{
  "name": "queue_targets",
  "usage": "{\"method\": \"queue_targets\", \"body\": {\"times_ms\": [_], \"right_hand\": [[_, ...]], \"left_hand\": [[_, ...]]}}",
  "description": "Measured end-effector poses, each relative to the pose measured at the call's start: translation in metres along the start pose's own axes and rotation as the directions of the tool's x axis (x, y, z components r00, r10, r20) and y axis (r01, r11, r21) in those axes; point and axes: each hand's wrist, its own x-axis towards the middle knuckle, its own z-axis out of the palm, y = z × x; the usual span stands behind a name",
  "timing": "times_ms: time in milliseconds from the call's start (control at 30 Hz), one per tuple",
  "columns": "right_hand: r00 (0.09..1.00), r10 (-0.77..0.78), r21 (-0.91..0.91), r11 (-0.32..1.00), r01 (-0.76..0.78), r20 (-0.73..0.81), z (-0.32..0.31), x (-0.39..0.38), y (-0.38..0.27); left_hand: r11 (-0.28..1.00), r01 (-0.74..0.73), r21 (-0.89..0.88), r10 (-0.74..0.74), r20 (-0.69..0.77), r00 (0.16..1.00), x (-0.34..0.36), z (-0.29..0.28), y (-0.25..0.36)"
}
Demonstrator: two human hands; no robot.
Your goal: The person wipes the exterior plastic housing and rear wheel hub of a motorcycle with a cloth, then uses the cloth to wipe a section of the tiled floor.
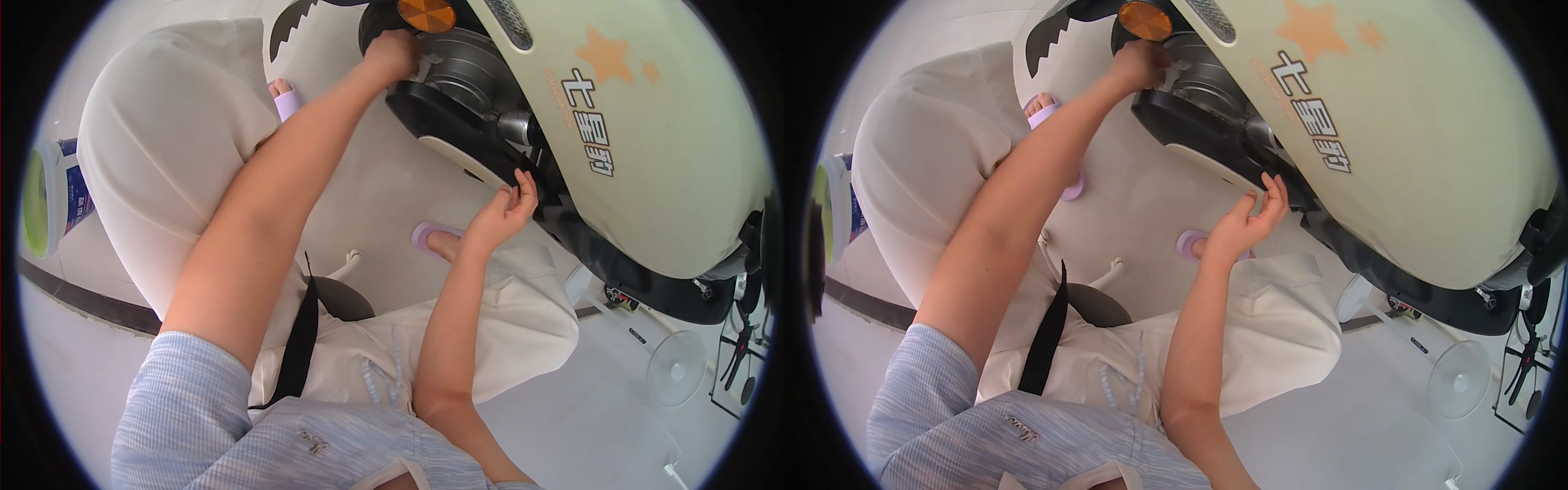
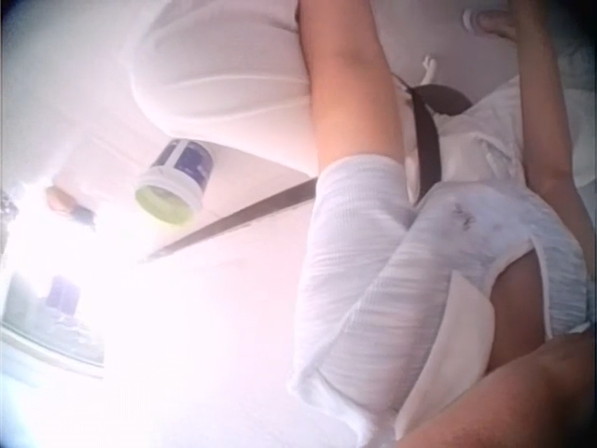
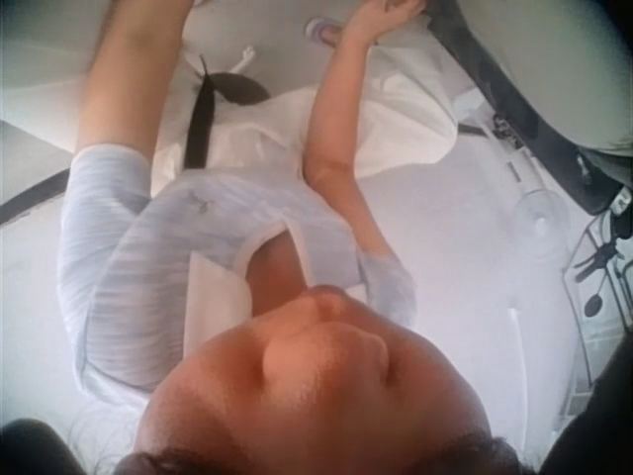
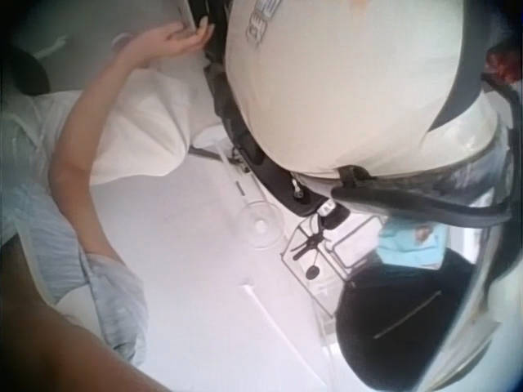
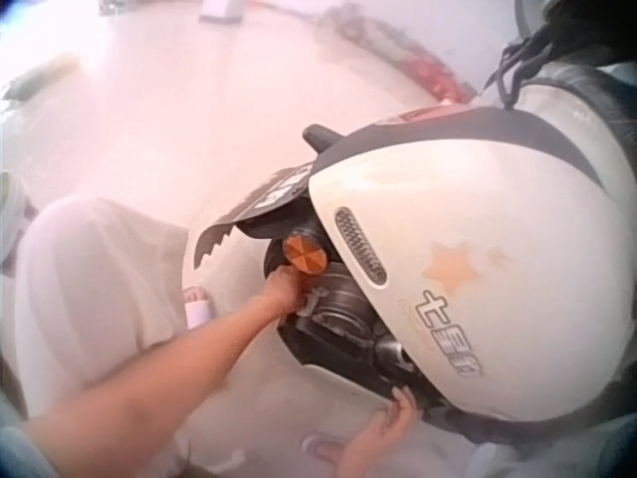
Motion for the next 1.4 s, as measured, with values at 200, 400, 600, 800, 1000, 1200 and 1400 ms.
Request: {"method": "queue_targets", "body": {"times_ms": [200, 400, 600, 800, 1000, 1200, 1400], "right_hand": [[0.998, 0.041, -0.005, 0.999, -0.041, -0.052, -0.011, 0.005, 0.007], [0.997, 0.072, 0.043, 0.997, -0.071, -0.024, -0.003, -0.002, 0.015], [0.996, 0.086, -0.023, 0.996, -0.086, -0.017, -0.01, -0.002, 0.014], [0.989, 0.105, 0.003, 0.994, -0.105, -0.103, -0.019, 0.006, 0.026], [0.971, 0.197, 0.061, 0.98, -0.19, -0.134, -0.015, 0.011, 0.029], [0.981, 0.123, 0.024, 0.992, -0.121, -0.148, -0.016, 0.011, 0.032], [0.988, 0.124, 0.069, 0.991, -0.118, -0.095, -0.009, 0.001, 0.033]], "left_hand": [[0.904, -0.213, -0.37, 0.285, 0.151, 0.947, 0.008, -0.018, 0.043], [0.778, -0.622, 0.085, 0.625, -0.194, 0.756, -0.007, 0.052, 0.093], [0.809, -0.534, 0.246, 0.575, -0.146, 0.805, -0.019, 0.051, 0.105], [0.92, -0.366, 0.138, 0.386, -0.16, 0.909, -0.022, 0.027, 0.084], [0.922, -0.367, 0.126, 0.379, -0.091, 0.921, 0.006, 0.024, 0.032], [0.752, -0.599, 0.275, 0.658, -0.257, 0.708, 0.008, 0.037, 0.054], [0.757, -0.618, 0.211, 0.653, -0.231, 0.721, -0.003, 0.066, 0.104]]}}
